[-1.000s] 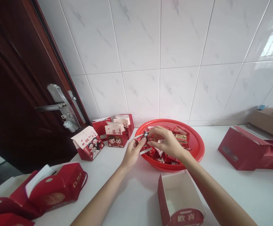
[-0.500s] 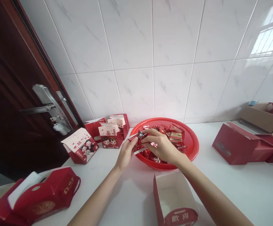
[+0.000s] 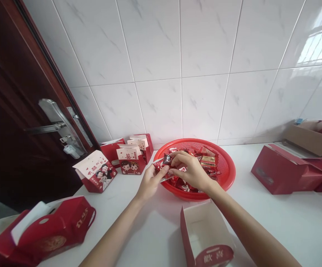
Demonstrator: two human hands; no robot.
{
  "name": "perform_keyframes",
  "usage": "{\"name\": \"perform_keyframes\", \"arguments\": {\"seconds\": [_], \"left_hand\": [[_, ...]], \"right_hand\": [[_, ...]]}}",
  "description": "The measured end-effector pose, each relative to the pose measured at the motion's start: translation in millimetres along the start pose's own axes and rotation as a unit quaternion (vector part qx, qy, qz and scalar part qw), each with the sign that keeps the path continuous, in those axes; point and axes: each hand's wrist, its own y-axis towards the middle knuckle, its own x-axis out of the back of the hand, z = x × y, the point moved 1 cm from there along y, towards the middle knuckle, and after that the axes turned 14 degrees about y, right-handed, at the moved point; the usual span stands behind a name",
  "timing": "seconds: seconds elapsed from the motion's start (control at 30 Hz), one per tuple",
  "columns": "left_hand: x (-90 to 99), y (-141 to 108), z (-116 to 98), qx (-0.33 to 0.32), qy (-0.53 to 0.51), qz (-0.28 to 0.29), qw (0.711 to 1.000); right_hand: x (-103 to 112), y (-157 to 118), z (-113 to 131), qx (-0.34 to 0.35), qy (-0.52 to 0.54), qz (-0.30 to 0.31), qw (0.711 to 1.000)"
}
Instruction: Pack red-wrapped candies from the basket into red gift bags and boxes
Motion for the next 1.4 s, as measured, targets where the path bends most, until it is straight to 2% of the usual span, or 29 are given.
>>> {"name": "perform_keyframes", "arguments": {"seconds": [0.37, 0.6, 0.9, 1.17, 1.3, 1.4], "left_hand": [[-4.8, -1.7, -2.5, -0.01, -0.043, -0.007, 0.999], [-2.8, -1.5, -1.2, -0.044, 0.0, -0.007, 0.999], [-6.4, -2.9, -1.3, -0.06, 0.036, -0.04, 0.997], [-3.4, -2.3, 8.7, -0.088, 0.066, -0.074, 0.991], [0.0, -0.2, 3.9, -0.087, 0.037, -0.067, 0.993], [1.0, 1.0, -1.4, -0.058, 0.012, -0.052, 0.997]], "right_hand": [[3.5, -2.1, 3.2, -0.042, 0.045, -0.001, 0.998], [2.2, -3.3, 2.5, -0.024, 0.008, 0.003, 1.0], [0.6, -3.7, -1.4, -0.012, 0.013, 0.024, 1.0], [-0.3, -3.4, 0.8, 0.004, -0.013, 0.029, 0.999], [-1.4, -3.0, 0.8, -0.015, 0.018, 0.006, 1.0], [-2.9, -2.7, 1.3, -0.036, 0.055, 0.012, 0.998]]}}
